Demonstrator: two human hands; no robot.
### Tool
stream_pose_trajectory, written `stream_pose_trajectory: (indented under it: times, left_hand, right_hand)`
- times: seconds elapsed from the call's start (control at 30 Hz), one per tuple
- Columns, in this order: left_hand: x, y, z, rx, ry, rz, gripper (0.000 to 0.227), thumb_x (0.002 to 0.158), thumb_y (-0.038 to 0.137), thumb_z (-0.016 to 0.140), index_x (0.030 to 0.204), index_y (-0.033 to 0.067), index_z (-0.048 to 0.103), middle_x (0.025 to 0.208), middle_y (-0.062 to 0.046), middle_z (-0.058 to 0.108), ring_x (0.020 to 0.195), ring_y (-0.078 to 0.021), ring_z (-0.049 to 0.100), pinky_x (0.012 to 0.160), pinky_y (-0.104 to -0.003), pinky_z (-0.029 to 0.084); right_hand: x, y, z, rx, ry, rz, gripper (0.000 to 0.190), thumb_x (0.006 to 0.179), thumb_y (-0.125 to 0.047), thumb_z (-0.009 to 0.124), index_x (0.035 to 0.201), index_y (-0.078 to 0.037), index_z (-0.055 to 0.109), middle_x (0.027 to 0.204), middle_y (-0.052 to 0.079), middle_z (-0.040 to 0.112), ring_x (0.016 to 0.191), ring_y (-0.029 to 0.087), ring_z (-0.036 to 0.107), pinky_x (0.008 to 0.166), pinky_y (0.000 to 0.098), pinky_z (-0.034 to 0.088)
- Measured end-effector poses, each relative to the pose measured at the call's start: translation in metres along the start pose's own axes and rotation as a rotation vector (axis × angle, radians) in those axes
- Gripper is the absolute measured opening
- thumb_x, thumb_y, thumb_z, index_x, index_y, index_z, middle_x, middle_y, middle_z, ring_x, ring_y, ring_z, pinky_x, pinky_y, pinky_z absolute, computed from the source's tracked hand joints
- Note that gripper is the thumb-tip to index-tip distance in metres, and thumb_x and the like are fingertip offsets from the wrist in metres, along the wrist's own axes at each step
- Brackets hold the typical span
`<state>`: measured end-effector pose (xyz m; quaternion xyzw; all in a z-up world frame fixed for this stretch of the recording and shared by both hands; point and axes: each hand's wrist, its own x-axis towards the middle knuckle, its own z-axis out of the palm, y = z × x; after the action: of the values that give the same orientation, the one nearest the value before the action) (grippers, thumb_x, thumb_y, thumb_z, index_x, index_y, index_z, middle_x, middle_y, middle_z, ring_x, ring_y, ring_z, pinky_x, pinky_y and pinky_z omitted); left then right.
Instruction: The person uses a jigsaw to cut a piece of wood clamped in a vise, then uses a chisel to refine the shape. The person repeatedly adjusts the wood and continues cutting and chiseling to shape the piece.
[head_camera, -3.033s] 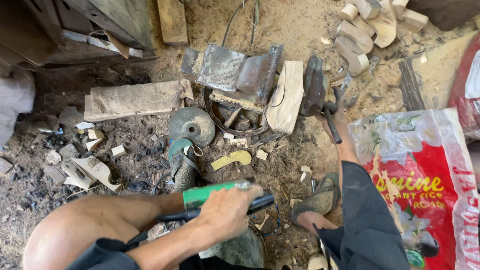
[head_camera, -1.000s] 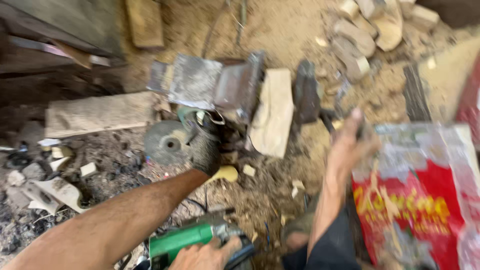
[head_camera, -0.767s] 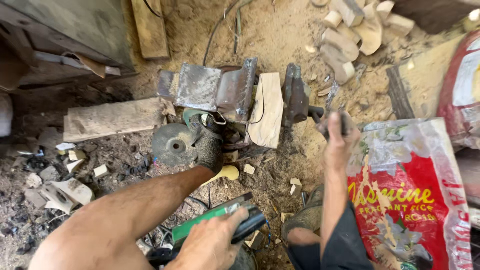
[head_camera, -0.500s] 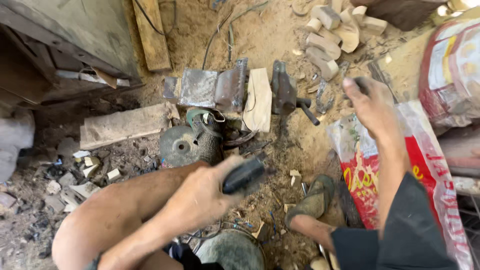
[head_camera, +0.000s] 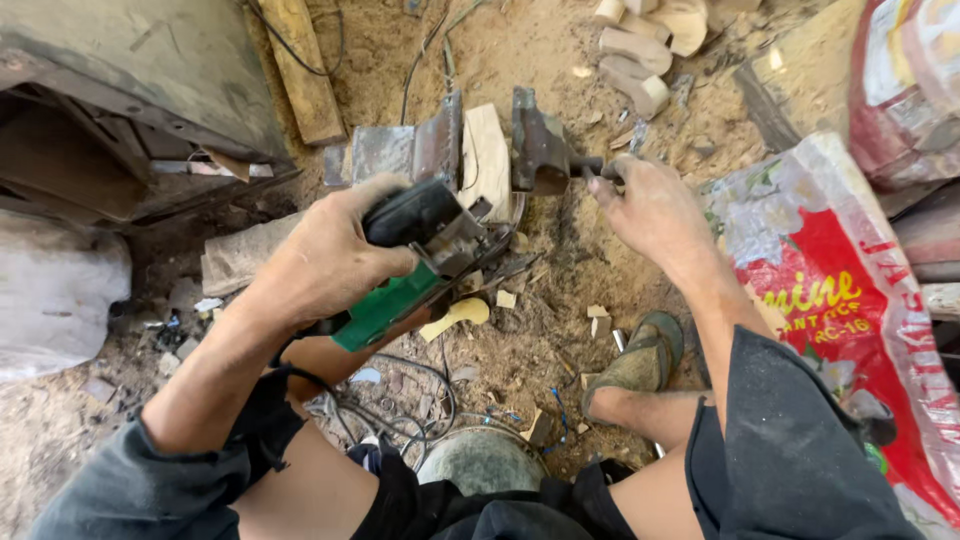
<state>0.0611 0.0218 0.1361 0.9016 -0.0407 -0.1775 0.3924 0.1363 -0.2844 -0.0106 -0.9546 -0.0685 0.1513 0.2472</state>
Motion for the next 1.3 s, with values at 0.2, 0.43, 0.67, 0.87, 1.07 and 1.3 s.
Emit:
stream_pose_trajectory:
  times: [0.2,0.43,0.67,0.87,1.07,1.3]
  left_hand:
    - [0.015,-0.002,0.003,0.028,0.015,0.002,0.041,0.073,0.011,0.07,0.114,0.0084,0.065,0.078,-0.01,0.07,0.072,-0.0161,0.065,0.071,-0.034,0.055]
    - [0.032,-0.005,0.008,0.086,0.024,0.021,0.036,0.074,0.012,0.071,0.108,0.0055,0.061,0.074,-0.015,0.065,0.067,-0.0211,0.063,0.068,-0.038,0.054]
    - [0.037,-0.005,0.01,0.125,0.051,0.032,0.037,0.074,0.012,0.071,0.11,0.0087,0.065,0.08,-0.014,0.072,0.073,-0.0216,0.073,0.071,-0.037,0.056]
    - [0.038,-0.004,0.007,0.194,0.09,0.038,0.037,0.076,0.012,0.072,0.111,0.0069,0.065,0.078,-0.018,0.07,0.071,-0.0256,0.071,0.072,-0.04,0.056]
    - [0.038,-0.004,0.011,0.26,0.094,0.05,0.035,0.076,0.012,0.073,0.11,0.0061,0.063,0.077,-0.019,0.07,0.073,-0.0295,0.072,0.07,-0.043,0.054]
    - [0.037,-0.003,0.014,0.262,0.076,0.087,0.034,0.077,0.01,0.072,0.11,0.0079,0.064,0.077,-0.019,0.07,0.073,-0.0328,0.072,0.069,-0.044,0.054]
  right_hand:
    - [0.012,-0.018,-0.006,-0.046,-0.029,-0.034,0.044,0.103,-0.039,0.061,0.104,0.004,0.068,0.094,0.026,0.067,0.093,0.039,0.068,0.087,0.0535,0.053]
    - [0.016,-0.011,-0.001,-0.027,0.057,-0.119,0.039,0.102,-0.033,0.062,0.106,0.006,0.068,0.097,0.03,0.067,0.1,0.044,0.064,0.092,0.0553,0.049]
    - [0.033,0.0,0.01,0.011,0.112,-0.057,0.053,0.101,-0.04,0.057,0.128,0.005,0.061,0.112,0.035,0.059,0.101,0.044,0.063,0.08,0.0532,0.057]
    - [0.057,0.026,0.039,0.085,-0.381,0.268,0.076,0.104,-0.056,0.034,0.148,0.006,0.039,0.109,0.033,0.072,0.105,0.041,0.075,0.089,0.052,0.064]
    - [0.073,0.049,0.098,0.149,-0.16,0.056,0.065,0.11,-0.047,0.046,0.136,0.012,0.042,0.122,0.041,0.06,0.117,0.049,0.061,0.103,0.0551,0.05]
    - [0.073,0.058,0.114,0.178,-0.194,0.09,0.059,0.104,-0.023,0.051,0.146,0.011,0.029,0.116,0.037,0.063,0.108,0.046,0.067,0.095,0.0497,0.056]
